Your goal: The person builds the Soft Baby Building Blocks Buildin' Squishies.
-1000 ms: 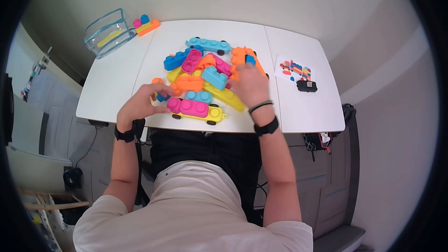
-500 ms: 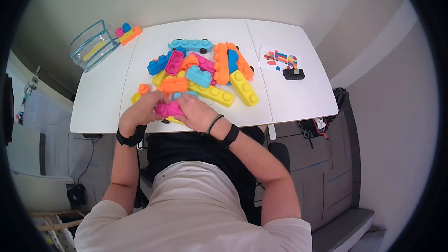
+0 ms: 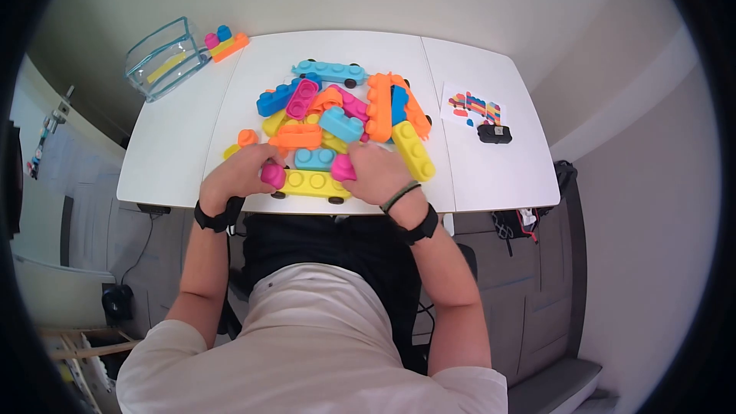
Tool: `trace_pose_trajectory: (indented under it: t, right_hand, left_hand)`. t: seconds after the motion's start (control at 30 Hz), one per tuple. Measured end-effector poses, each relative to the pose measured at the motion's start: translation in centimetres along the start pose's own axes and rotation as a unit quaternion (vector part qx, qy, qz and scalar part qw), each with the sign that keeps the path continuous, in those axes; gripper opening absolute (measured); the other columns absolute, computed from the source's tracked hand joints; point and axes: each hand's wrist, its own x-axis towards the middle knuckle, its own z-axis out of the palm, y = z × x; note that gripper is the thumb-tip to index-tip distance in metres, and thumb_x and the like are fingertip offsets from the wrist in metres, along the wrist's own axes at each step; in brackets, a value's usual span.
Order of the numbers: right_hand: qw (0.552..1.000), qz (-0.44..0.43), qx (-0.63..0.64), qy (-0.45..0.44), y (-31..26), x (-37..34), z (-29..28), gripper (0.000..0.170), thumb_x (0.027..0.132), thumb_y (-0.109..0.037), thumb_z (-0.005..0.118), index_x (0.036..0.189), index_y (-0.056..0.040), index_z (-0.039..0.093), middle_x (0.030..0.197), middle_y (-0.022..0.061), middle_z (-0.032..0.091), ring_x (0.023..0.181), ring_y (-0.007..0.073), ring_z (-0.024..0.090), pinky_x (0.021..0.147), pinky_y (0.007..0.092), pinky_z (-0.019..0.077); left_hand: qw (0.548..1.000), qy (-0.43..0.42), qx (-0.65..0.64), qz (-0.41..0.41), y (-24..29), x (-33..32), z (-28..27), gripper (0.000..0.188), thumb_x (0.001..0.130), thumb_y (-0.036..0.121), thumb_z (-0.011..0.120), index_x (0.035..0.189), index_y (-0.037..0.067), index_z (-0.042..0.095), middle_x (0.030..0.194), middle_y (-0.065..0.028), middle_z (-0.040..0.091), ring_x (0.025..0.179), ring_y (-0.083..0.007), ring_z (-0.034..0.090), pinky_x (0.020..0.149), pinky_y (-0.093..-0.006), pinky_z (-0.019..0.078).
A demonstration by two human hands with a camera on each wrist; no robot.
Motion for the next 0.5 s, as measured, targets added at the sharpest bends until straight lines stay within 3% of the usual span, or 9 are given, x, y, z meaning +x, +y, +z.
trace_pose_trajectory:
  t: [0.03,0.1,0.27,0.37,0.43,0.5]
  right_hand:
    - [1.000,-0.003,0.000,0.000,0.0,-0.1,-0.6,0.042,0.089,-0.033,0.083,0.115,-0.0039,0.068,0.106,0.0201,0.076,0.107,0.0402,0.074,0.089,0.0529,0.0599]
    - [0.993,0.072,-0.061,-0.074,0.2,-0.4,-2.1,0.040,0.089,-0.036,0.082,0.110,-0.0041,0.071,0.108,0.0187,0.076,0.107,0.0389,0.074,0.090,0.0524,0.0599]
    - [0.985,0.067,0.017,-0.160,3.2,-0.4,-3.7,0.046,0.087,-0.037,0.086,0.116,-0.0023,0.075,0.111,0.0197,0.077,0.109,0.0395,0.074,0.095,0.0483,0.0602]
    - [0.990,0.036,0.048,-0.127,3.7,-0.2,-4.0,0.055,0.088,-0.032,0.088,0.128,0.0009,0.071,0.114,0.0216,0.078,0.104,0.0360,0.077,0.091,0.0441,0.0610]
    - [0.996,0.025,0.083,-0.031,3.5,0.1,-4.3,0.053,0.090,-0.027,0.086,0.133,-0.0007,0.069,0.119,0.0238,0.077,0.112,0.0401,0.074,0.096,0.0469,0.0598]
    - [0.995,0.008,0.097,0.009,3.4,0.9,-4.0,0.053,0.091,-0.024,0.086,0.135,-0.0003,0.067,0.119,0.0237,0.076,0.111,0.0405,0.074,0.095,0.0472,0.0601]
  left_hand:
    - [1.000,-0.001,-0.001,-0.004,-0.1,0.0,0.0,0.050,0.071,0.007,0.093,0.116,0.004,0.072,0.114,-0.0161,0.075,0.108,-0.0375,0.071,0.093,-0.0431,0.0583]
    - [1.000,-0.001,-0.002,-0.007,-0.4,-0.1,0.1,0.050,0.071,0.007,0.093,0.116,0.005,0.072,0.115,-0.0164,0.074,0.109,-0.0376,0.070,0.094,-0.0434,0.0580]
    - [1.000,-0.010,0.014,-0.018,-0.4,0.0,-0.1,0.051,0.071,0.006,0.092,0.118,0.006,0.072,0.118,-0.0168,0.074,0.112,-0.0381,0.069,0.095,-0.0434,0.0577]
    - [1.000,0.000,0.005,-0.027,0.0,-0.1,0.2,0.050,0.072,0.006,0.092,0.118,0.006,0.072,0.118,-0.0169,0.074,0.113,-0.0383,0.069,0.095,-0.0435,0.0577]
    - [1.000,0.006,-0.003,-0.027,-0.2,0.0,0.8,0.050,0.073,0.006,0.092,0.118,0.006,0.072,0.118,-0.0169,0.074,0.113,-0.0384,0.070,0.095,-0.0435,0.0576]
    - [0.999,0.013,-0.010,-0.029,-0.1,-0.2,1.2,0.049,0.073,0.006,0.091,0.119,0.007,0.072,0.119,-0.0169,0.074,0.113,-0.0385,0.070,0.096,-0.0436,0.0576]
